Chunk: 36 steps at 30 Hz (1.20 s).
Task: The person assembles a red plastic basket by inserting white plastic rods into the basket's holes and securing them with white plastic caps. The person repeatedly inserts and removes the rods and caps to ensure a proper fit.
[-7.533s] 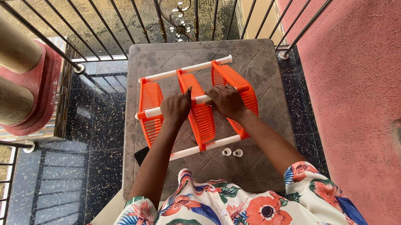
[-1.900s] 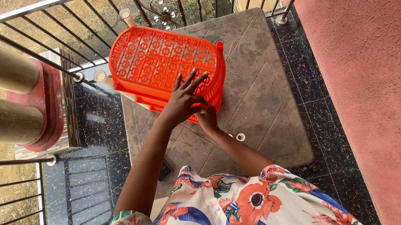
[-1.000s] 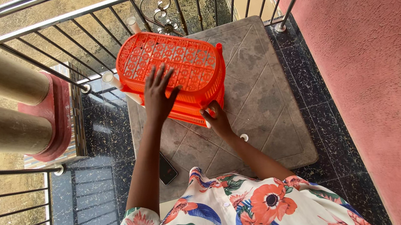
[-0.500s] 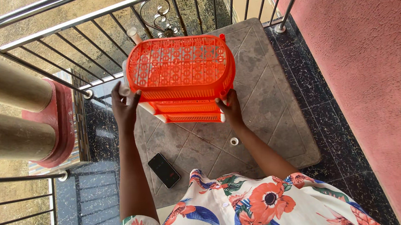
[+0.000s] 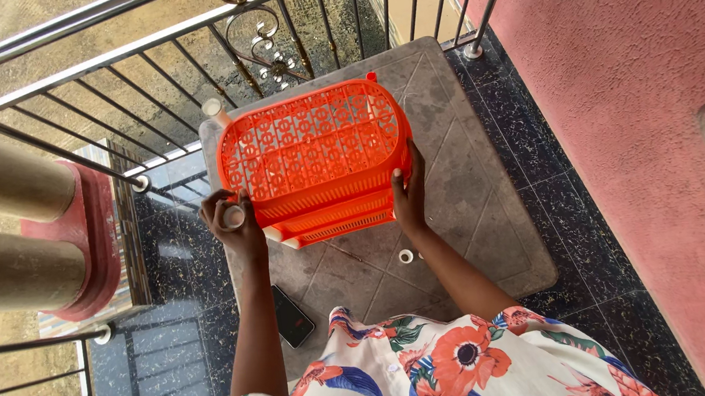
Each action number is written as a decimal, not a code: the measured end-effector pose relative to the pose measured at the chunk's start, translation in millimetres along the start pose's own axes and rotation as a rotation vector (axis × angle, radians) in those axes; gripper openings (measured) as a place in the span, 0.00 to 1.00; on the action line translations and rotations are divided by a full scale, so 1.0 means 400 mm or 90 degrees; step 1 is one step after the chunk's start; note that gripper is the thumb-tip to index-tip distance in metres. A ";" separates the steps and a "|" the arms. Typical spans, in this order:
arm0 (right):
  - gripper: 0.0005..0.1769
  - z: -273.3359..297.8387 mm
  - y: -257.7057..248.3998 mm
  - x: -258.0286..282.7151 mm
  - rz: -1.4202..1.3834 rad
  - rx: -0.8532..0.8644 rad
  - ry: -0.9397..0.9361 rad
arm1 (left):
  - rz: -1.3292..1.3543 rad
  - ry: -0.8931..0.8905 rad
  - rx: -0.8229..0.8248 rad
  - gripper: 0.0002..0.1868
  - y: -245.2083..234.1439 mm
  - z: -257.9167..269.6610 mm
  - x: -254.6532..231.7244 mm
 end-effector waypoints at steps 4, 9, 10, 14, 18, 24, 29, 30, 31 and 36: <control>0.42 -0.001 -0.023 0.058 0.040 -0.055 -0.088 | 0.285 -0.127 0.102 0.13 0.022 -0.036 -0.024; 0.43 -0.079 -0.017 0.099 -0.063 0.057 -0.086 | 0.288 -0.148 0.223 0.16 0.005 -0.052 -0.028; 0.43 -0.091 -0.015 0.100 -0.115 0.095 -0.065 | 0.291 -0.157 0.242 0.16 0.003 -0.057 -0.023; 0.47 -0.093 -0.033 0.096 -0.129 0.173 -0.100 | 0.191 -0.045 0.316 0.15 -0.015 -0.071 -0.006; 0.45 -0.081 -0.067 -0.005 -0.133 0.141 -0.048 | 0.027 0.022 0.302 0.18 -0.030 -0.083 -0.006; 0.39 0.078 -0.152 -0.368 0.319 0.217 0.261 | -0.176 0.148 0.259 0.33 0.011 -0.033 -0.178; 0.62 0.307 -0.091 -0.432 0.674 0.535 0.062 | -0.303 0.273 0.453 0.46 0.135 -0.007 -0.247; 0.61 0.337 -0.082 -0.435 0.714 0.557 0.058 | -0.323 0.285 0.470 0.47 0.146 0.004 -0.240; 0.60 0.362 -0.084 -0.436 0.754 0.579 0.054 | -0.320 0.291 0.469 0.47 0.149 0.018 -0.230; 0.47 0.400 -0.101 -0.397 0.798 0.490 -0.221 | -0.345 0.342 0.479 0.44 0.145 0.048 -0.168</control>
Point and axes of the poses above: each hand's wrist, its own z-axis away from the middle knuckle, its own y-axis out of the palm, x = y × z, the point moved 4 cm from there along -z, towards the middle knuckle, and after that the axes turned 4 degrees about y, right-handed, at the moved point
